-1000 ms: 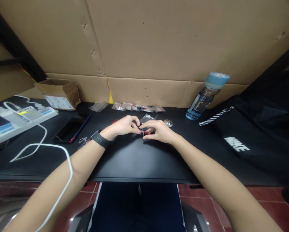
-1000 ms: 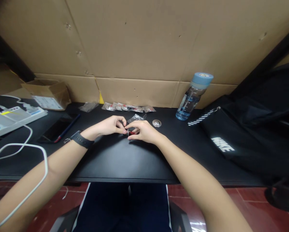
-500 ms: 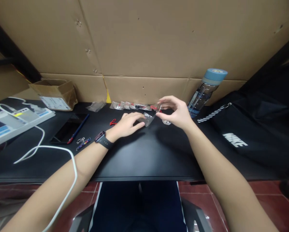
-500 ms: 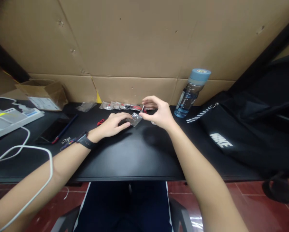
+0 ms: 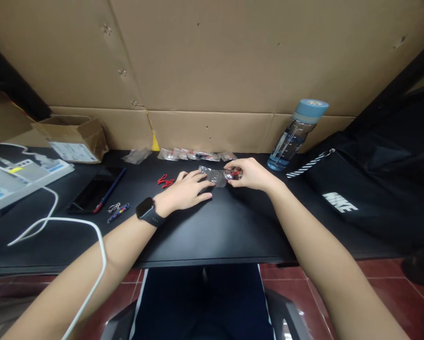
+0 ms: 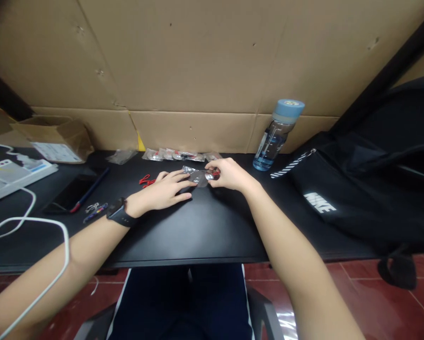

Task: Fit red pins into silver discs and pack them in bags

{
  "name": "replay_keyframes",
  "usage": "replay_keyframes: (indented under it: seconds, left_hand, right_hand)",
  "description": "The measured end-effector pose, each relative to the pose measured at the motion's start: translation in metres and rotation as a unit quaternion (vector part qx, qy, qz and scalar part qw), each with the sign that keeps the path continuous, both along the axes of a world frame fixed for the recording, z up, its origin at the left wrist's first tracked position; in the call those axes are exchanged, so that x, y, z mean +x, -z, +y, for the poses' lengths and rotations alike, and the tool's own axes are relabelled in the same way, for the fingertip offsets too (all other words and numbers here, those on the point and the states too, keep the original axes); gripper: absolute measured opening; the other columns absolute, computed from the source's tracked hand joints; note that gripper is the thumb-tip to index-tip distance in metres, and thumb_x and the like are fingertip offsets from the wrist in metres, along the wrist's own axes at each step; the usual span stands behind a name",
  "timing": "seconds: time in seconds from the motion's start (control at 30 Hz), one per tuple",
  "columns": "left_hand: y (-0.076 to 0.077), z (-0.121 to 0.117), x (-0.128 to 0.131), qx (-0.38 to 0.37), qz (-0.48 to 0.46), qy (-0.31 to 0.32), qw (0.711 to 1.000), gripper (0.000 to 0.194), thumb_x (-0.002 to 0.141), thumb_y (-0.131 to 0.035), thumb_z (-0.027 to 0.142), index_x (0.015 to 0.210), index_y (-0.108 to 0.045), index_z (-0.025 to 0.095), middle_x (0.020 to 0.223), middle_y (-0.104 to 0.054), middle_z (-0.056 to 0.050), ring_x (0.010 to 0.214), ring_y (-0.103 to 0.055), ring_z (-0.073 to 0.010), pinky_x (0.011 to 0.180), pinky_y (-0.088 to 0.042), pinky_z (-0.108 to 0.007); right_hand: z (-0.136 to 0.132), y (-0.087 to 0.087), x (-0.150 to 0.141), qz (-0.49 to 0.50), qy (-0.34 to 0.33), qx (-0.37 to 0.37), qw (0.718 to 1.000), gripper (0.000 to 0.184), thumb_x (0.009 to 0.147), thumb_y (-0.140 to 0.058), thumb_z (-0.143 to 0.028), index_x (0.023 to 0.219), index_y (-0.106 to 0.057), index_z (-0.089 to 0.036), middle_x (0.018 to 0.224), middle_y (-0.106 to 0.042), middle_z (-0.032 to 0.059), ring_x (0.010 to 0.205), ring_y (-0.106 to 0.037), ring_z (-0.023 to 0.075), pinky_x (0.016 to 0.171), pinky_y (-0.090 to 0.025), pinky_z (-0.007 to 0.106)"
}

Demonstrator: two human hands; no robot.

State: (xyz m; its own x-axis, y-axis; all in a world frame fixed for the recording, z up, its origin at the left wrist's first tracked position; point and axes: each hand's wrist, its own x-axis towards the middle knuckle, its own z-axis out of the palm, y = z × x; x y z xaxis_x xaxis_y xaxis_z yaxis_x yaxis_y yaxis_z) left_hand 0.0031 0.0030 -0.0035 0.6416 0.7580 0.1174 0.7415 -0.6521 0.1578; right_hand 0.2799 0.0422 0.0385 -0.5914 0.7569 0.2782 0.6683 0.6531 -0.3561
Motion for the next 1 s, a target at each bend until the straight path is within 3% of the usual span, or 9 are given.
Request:
replay_keyframes:
  seconds: [0.13, 0.27, 0.5, 0.73, 1.0]
  left_hand:
    - [-0.001, 0.002, -0.003, -0.002, -0.007, 0.011, 1.000, 0.047, 0.105, -0.054, 0.051, 0.145, -0.062, 0.027, 0.160, -0.052, -0.018, 0.146, -0.049, -0.0376, 0.114, -0.036, -0.055]
    - [0.001, 0.000, -0.001, 0.007, -0.015, 0.031, 0.999, 0.046, 0.107, -0.050, 0.051, 0.149, -0.059, 0.035, 0.158, -0.053, -0.017, 0.144, -0.051, -0.0366, 0.112, -0.036, -0.055]
    - [0.004, -0.006, 0.006, 0.017, -0.012, 0.024, 0.999, 0.046, 0.108, -0.045, 0.055, 0.149, -0.061, 0.041, 0.152, -0.054, -0.015, 0.140, -0.050, -0.0370, 0.110, -0.037, -0.054]
    - [0.000, -0.004, 0.001, -0.010, -0.004, 0.039, 0.999, 0.045, 0.108, -0.047, 0.054, 0.149, -0.059, 0.043, 0.156, -0.050, -0.015, 0.144, -0.046, -0.0378, 0.113, -0.034, -0.058]
    - [0.004, -0.004, 0.005, 0.005, -0.026, 0.031, 0.999, 0.047, 0.107, -0.050, 0.049, 0.153, -0.056, 0.039, 0.151, -0.053, -0.014, 0.141, -0.047, -0.0358, 0.112, -0.035, -0.054]
  right_hand:
    - [-0.003, 0.002, -0.005, -0.035, -0.012, -0.039, 0.999, 0.020, 0.078, -0.082, -0.027, 0.097, -0.082, -0.020, 0.089, -0.081, 0.0025, 0.078, -0.072, 0.0179, 0.074, -0.050, 0.026]
    - [-0.004, 0.006, -0.011, -0.077, -0.039, -0.016, 0.996, 0.014, 0.080, -0.079, -0.023, 0.093, -0.081, -0.019, 0.092, -0.081, 0.0059, 0.081, -0.072, 0.0204, 0.076, -0.051, 0.029]
    - [-0.003, 0.011, -0.012, -0.080, -0.034, 0.026, 0.996, 0.017, 0.081, -0.076, -0.016, 0.097, -0.081, -0.017, 0.107, -0.077, 0.0110, 0.097, -0.072, 0.0252, 0.090, -0.054, 0.033]
    - [-0.004, 0.012, -0.013, -0.081, -0.040, 0.013, 0.996, 0.017, 0.085, -0.080, -0.025, 0.100, -0.079, -0.017, 0.097, -0.078, 0.0085, 0.088, -0.071, 0.0227, 0.081, -0.051, 0.031]
    - [-0.005, 0.011, -0.015, -0.071, -0.035, 0.013, 0.997, 0.016, 0.086, -0.081, -0.025, 0.099, -0.079, -0.017, 0.098, -0.078, 0.0081, 0.089, -0.070, 0.0222, 0.081, -0.048, 0.029]
